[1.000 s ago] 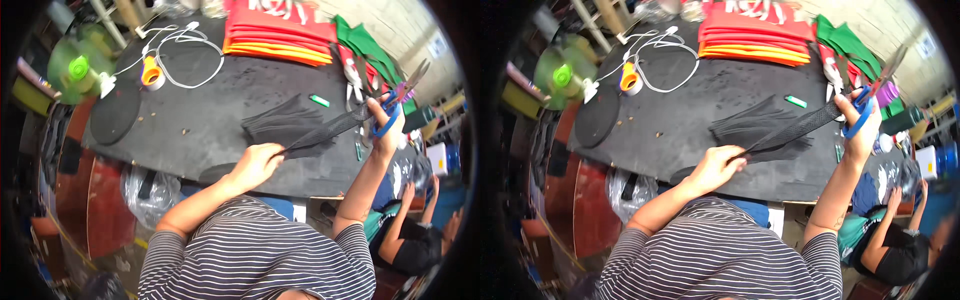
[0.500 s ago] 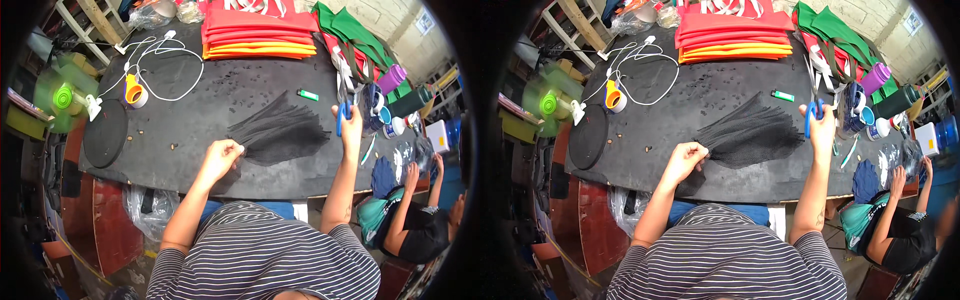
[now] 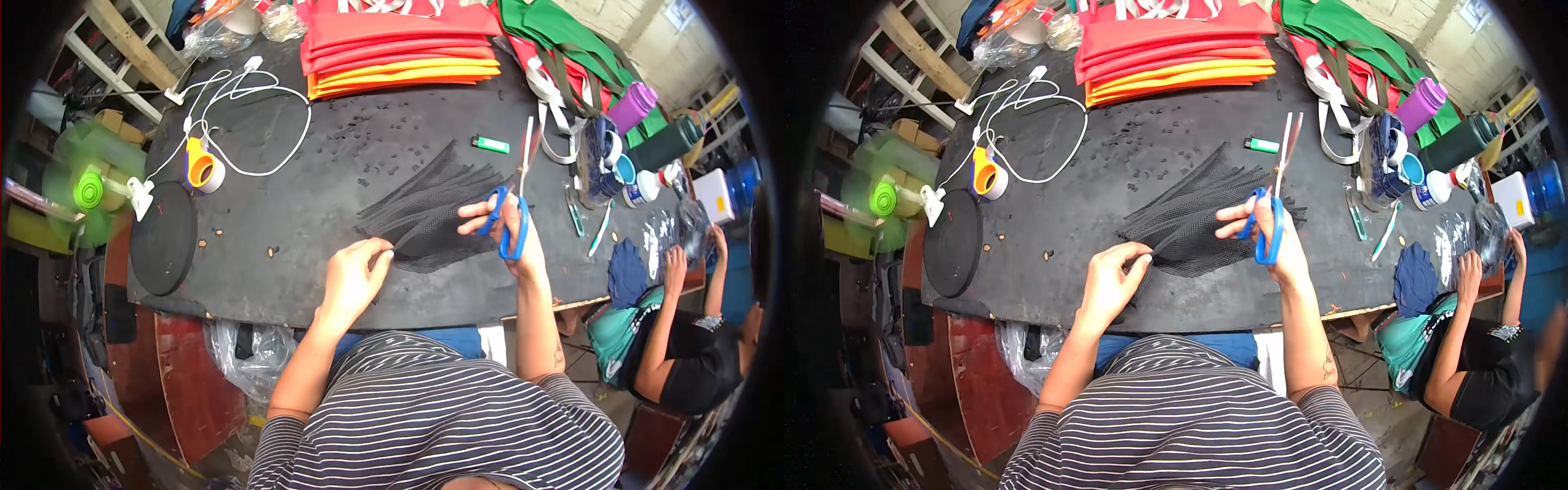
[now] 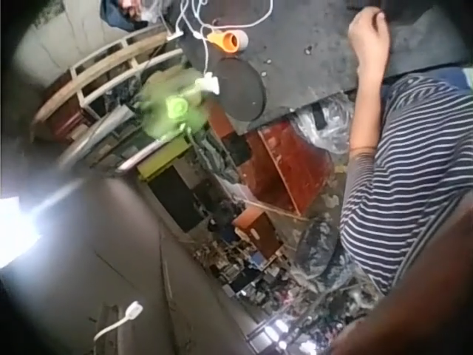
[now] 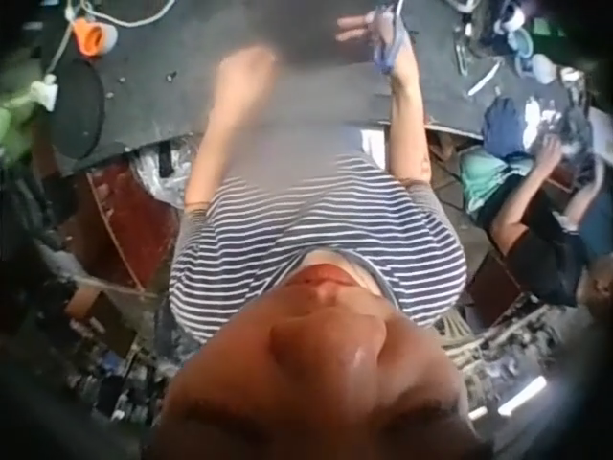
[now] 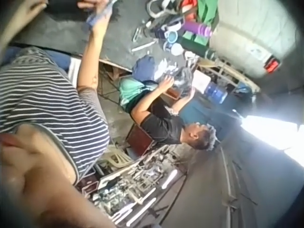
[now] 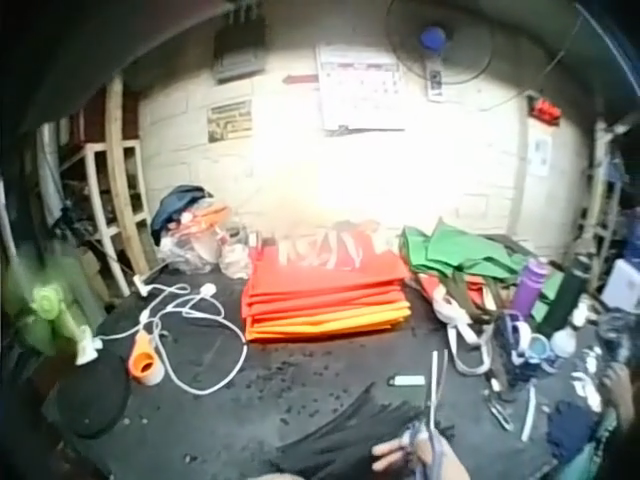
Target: Cutting mesh fabric pieces with scissors at a manufacturing workbench.
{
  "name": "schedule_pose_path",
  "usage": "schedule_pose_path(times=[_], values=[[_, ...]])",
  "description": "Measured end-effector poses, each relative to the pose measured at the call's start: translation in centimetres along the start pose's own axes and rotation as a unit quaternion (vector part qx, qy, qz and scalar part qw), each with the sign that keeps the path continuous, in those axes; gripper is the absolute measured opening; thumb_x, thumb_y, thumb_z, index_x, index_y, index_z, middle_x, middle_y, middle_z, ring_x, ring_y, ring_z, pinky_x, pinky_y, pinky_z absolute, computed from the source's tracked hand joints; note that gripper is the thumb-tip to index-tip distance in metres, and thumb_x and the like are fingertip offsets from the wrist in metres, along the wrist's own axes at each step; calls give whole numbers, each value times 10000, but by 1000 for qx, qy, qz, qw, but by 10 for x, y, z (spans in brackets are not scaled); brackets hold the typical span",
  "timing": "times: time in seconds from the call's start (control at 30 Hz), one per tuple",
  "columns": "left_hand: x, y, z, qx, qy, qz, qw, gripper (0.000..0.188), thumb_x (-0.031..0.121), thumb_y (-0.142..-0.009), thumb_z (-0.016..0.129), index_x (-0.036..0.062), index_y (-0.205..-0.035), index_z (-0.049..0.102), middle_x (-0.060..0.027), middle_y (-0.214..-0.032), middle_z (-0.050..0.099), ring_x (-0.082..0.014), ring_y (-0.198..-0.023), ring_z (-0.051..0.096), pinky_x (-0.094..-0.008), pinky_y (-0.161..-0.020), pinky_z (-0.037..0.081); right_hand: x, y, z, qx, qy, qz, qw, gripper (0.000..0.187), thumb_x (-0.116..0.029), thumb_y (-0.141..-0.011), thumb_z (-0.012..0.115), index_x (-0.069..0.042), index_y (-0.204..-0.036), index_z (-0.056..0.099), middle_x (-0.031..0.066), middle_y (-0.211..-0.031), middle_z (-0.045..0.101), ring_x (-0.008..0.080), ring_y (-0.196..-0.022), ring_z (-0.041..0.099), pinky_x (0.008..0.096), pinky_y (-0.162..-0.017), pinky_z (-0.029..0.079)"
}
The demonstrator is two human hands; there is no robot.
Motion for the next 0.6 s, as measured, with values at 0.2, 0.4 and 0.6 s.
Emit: schedule_pose_path(times=[0.2, 0.4, 0.6], values=[[-36, -9, 2, 3, 19, -57, 998, 178, 64, -755, 604, 2, -922, 616, -15, -561, 527, -54, -494, 443, -222, -478, 355, 46, 11, -23, 114, 219, 175, 953, 456, -472, -847, 505, -31, -963, 481, 131, -879, 623, 134, -525, 594, 220, -494, 427], [-49, -2, 19, -89, 116, -122, 982, 146, 52, -788, 595, 8, -927, 584, 39, -532, 476, -35, -484, 442, -202, -456, 339, 34, 13, -25, 86, 113, 140, 980, 383, -443, -874, 469, -60, -874, 447, 160, -797, 628, 173, -513, 601, 245, -476, 446], [-24, -5, 15, -56, 218, -81, 971, 86, 90, -809, 592, 8, -787, 587, 42, -578, 513, -26, -488, 444, -187, -433, 340, 46, -5, -42, 146, 202, 174, 953, 475, -507, -847, 479, -45, -953, 460, 102, -718, 608, 136, -509, 591, 214, -461, 428]])
Point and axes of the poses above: each hand's wrist, its own y-axis away from the middle knuckle, its own z-axis out of the palm, x = y × z, the point moved 8 cm from there along -y, towards the middle knuckle
